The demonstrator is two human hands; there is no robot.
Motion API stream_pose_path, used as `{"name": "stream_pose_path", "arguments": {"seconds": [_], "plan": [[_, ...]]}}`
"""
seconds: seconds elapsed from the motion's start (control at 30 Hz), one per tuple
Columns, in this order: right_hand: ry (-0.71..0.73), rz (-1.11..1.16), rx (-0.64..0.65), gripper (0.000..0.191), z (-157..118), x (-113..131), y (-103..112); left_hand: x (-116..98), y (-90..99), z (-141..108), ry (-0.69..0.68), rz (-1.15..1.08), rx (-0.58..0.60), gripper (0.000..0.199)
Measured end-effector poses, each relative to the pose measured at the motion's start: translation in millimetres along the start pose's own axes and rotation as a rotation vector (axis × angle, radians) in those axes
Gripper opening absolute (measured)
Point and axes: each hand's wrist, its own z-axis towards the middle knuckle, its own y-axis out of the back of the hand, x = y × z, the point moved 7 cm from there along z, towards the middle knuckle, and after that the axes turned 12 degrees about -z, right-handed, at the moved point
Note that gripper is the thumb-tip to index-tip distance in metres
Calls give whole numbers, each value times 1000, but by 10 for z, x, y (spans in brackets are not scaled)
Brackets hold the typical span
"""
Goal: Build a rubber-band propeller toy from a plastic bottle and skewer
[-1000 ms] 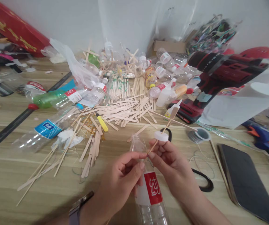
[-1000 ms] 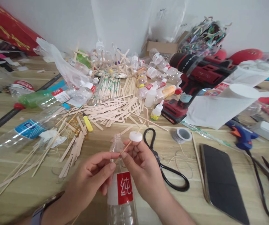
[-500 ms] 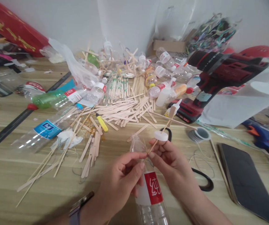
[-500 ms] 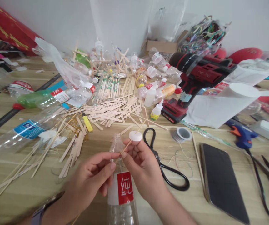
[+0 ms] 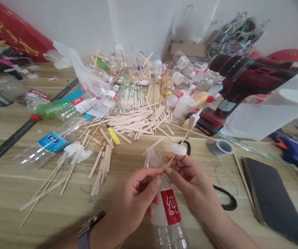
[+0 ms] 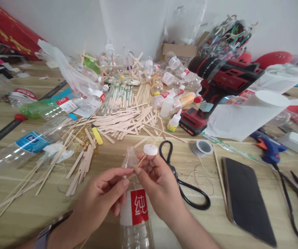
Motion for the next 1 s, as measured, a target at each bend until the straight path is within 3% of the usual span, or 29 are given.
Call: {"name": "stream_pose_path", "arguments": {"seconds": [0.6,1.0], "plan": [[-18,-7,8,25,27,-5,-12,1,30,35,0,-37,-19,32],[16,43,23,16,26,-95,37,17,21,33,3,-73,-5,27]]}}
